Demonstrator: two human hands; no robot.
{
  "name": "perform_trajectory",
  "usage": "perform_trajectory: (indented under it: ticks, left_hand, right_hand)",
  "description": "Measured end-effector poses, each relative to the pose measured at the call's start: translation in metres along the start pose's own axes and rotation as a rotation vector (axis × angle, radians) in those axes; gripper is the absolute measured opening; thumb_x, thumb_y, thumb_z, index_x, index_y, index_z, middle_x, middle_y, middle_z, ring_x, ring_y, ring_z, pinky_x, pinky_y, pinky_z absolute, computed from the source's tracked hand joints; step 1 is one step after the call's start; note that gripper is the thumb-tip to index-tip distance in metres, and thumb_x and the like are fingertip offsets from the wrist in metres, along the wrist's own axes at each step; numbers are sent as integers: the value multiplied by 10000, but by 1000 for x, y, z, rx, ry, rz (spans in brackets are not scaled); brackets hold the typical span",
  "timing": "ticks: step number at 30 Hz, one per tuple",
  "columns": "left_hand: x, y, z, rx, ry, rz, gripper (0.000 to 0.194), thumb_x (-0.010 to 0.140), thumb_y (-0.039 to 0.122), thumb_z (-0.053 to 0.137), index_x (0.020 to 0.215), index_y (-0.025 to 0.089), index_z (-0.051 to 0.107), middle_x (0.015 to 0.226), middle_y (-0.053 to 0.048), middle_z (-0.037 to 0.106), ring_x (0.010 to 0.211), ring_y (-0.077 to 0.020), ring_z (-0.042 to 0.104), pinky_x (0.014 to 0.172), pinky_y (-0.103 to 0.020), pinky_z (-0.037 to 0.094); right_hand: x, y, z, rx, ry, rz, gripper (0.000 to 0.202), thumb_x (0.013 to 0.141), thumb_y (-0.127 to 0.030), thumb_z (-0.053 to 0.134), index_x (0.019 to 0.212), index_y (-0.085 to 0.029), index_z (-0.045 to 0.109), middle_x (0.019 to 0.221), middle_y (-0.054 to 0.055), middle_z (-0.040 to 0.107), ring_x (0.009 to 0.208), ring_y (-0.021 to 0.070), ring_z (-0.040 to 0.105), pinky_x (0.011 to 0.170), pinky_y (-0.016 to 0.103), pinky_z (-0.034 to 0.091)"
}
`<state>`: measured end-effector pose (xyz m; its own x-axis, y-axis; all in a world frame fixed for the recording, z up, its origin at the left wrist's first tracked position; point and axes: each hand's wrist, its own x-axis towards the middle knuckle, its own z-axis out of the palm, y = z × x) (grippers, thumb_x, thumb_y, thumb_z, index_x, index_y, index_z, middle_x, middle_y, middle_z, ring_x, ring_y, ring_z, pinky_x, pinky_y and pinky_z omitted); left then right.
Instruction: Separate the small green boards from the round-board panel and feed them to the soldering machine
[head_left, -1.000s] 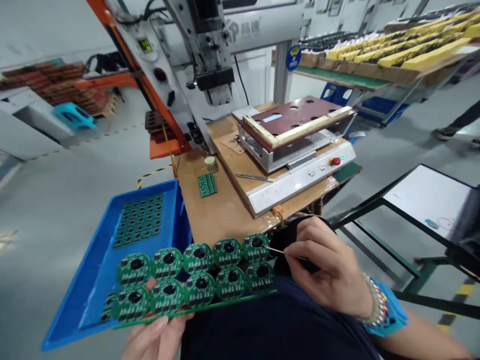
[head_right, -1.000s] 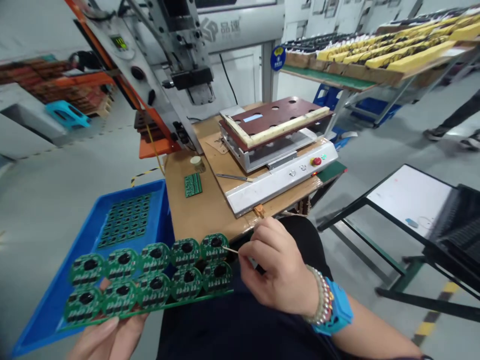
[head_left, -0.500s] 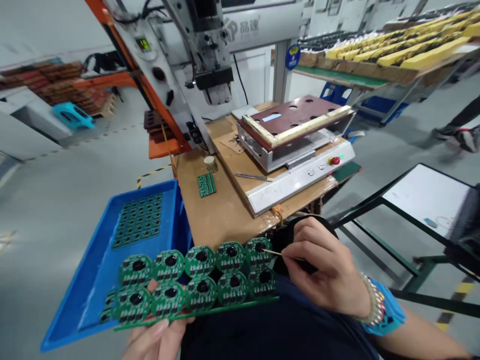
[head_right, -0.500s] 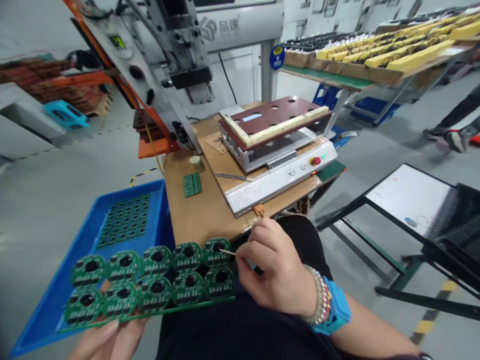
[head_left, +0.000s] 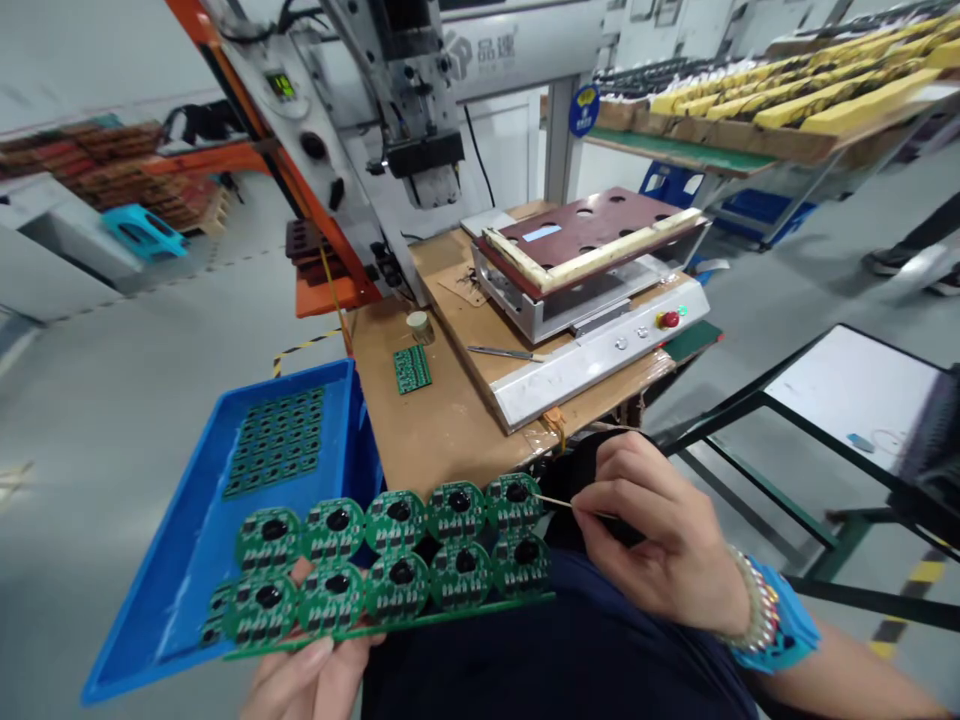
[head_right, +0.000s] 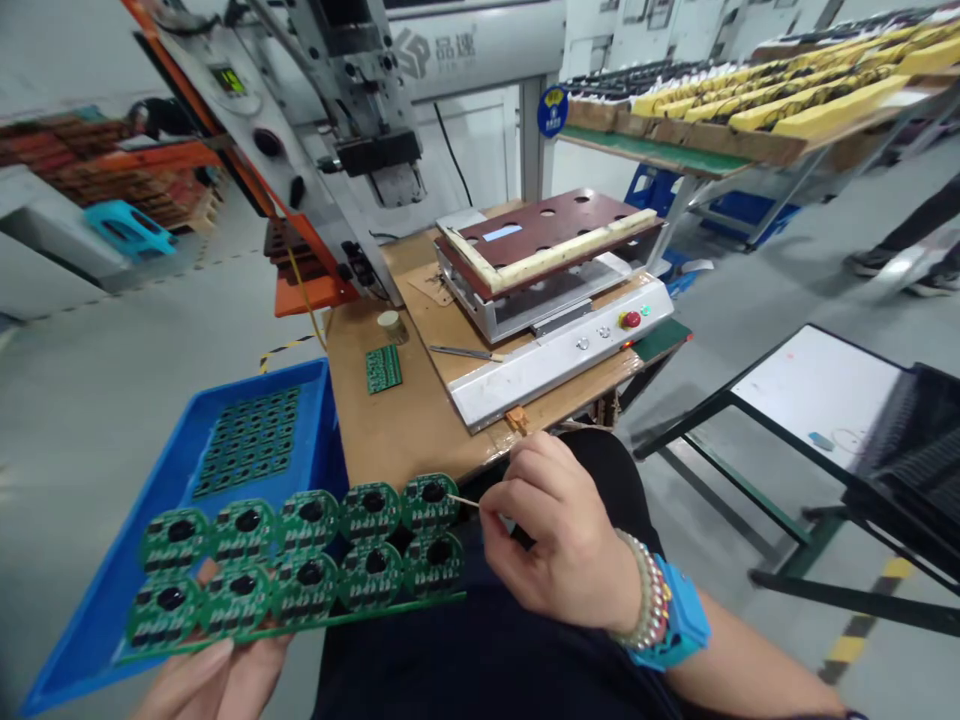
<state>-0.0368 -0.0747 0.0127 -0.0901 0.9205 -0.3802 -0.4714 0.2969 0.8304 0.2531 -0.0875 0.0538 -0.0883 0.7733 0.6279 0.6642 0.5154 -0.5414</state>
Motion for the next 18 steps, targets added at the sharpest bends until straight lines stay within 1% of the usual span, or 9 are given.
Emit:
perform_trajectory:
  ticks: [3,5,8,11,14,18]
  left_hand:
    - [-4,3,11,-55,77,-26,496,660,162,643,1104,382,632,894,75,739,726,-185,675,556,-235,572]
    - [-6,3,14,-57,83,-35,468,685,178,626,1101,393,632,906,98,735,735,-175,671,541,-220,561]
    - [-7,4,15,-49,81,-54,453,712,198,614,1105,424,624,905,124,734,743,-164,666,562,-208,554]
    - [-6,3,12,-44,62,-58,499,715,189,611,1143,446,593,903,133,735,738,-150,666,635,-202,553]
    - [-4,2,5,-51,32,-58,526,731,189,595,1190,444,559,975,126,726,825,-159,668,735,-218,545]
    - [0,1,-6,-1,0,-50,551,729,186,593,1213,446,540,961,82,734,847,-216,678,718,-295,573]
  right_hand:
    - [-1,-1,1,14,-33,-10,145,732,-57,532,780,-184,583,657,30,507,698,160,479,601,310,436]
    - [-1,-1,2,17,-31,-12,151,733,-54,527,784,-186,580,658,29,508,703,161,481,607,313,437]
    - [-1,0,2,6,-12,-4,156,725,-45,534,783,-182,581,658,32,508,700,161,478,607,313,436]
    - [-1,0,0,-2,-8,-10,156,709,-39,550,778,-175,585,651,35,505,692,162,477,598,311,433]
    - [0,0,-1,6,-15,-14,153,708,-39,547,771,-173,584,651,34,502,685,160,474,594,311,431]
    - [1,1,-1,-10,18,1,155,718,-45,535,761,-187,580,651,26,502,678,155,471,599,313,433]
